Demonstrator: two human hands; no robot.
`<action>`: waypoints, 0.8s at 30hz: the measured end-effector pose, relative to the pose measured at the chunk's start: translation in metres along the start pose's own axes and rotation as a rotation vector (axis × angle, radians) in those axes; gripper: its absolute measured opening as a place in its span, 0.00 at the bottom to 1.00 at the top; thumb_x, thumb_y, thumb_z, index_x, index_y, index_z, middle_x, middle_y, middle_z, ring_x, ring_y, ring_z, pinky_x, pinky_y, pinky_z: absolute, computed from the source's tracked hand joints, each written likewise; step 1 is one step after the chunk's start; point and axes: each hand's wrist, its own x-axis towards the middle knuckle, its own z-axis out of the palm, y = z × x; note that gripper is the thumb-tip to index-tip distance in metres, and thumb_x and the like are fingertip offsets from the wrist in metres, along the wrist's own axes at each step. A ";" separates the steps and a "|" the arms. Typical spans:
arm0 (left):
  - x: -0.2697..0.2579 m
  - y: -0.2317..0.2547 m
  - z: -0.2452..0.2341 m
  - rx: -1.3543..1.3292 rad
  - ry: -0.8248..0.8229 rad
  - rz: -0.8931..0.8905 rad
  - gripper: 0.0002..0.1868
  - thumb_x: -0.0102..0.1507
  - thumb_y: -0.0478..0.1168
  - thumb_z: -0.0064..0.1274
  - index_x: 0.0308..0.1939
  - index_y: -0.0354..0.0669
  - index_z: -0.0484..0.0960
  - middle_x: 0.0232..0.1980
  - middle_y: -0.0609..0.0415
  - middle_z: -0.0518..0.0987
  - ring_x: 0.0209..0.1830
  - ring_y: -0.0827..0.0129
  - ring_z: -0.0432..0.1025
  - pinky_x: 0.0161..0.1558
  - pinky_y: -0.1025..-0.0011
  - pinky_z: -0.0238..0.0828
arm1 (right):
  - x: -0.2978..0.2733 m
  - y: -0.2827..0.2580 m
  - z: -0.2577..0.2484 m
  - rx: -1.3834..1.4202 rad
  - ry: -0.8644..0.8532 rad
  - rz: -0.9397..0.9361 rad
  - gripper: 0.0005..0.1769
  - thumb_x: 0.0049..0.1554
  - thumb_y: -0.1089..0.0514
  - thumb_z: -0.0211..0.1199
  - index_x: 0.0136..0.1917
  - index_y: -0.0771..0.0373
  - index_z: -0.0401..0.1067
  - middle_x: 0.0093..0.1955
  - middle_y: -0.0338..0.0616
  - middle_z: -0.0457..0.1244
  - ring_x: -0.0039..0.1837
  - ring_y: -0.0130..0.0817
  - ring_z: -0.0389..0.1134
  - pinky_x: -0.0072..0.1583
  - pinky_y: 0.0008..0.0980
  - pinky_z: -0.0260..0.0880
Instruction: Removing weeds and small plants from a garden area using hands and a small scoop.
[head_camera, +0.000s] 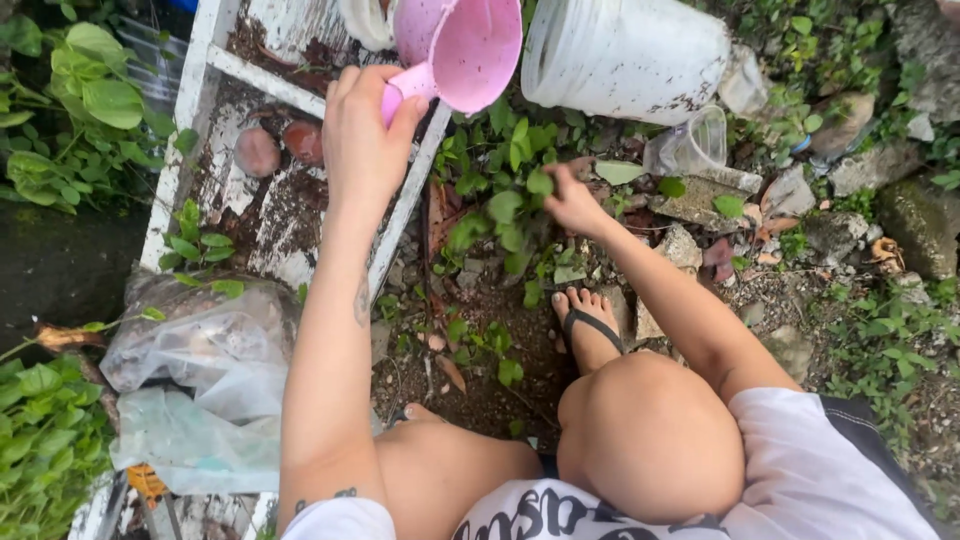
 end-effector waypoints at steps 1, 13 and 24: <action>0.001 0.002 -0.001 -0.004 0.003 0.012 0.16 0.65 0.41 0.65 0.52 0.36 0.82 0.50 0.46 0.78 0.53 0.51 0.71 0.53 0.56 0.68 | 0.002 0.002 -0.005 -0.001 0.013 -0.003 0.28 0.58 0.62 0.53 0.71 0.62 0.54 0.61 0.60 0.63 0.55 0.49 0.71 0.58 0.46 0.75; -0.020 -0.007 -0.042 0.053 0.040 -0.002 0.17 0.64 0.41 0.66 0.52 0.35 0.82 0.48 0.45 0.78 0.52 0.51 0.72 0.53 0.55 0.66 | 0.005 -0.028 -0.074 -0.077 0.068 0.052 0.12 0.65 0.62 0.50 0.55 0.60 0.74 0.46 0.38 0.70 0.47 0.32 0.74 0.52 0.40 0.77; -0.009 -0.012 -0.016 0.065 -0.012 -0.130 0.17 0.64 0.43 0.65 0.53 0.39 0.82 0.49 0.50 0.78 0.50 0.59 0.71 0.52 0.61 0.69 | -0.045 -0.016 -0.101 -0.823 0.159 0.110 0.27 0.59 0.68 0.57 0.71 0.54 0.67 0.60 0.58 0.62 0.51 0.49 0.69 0.44 0.44 0.77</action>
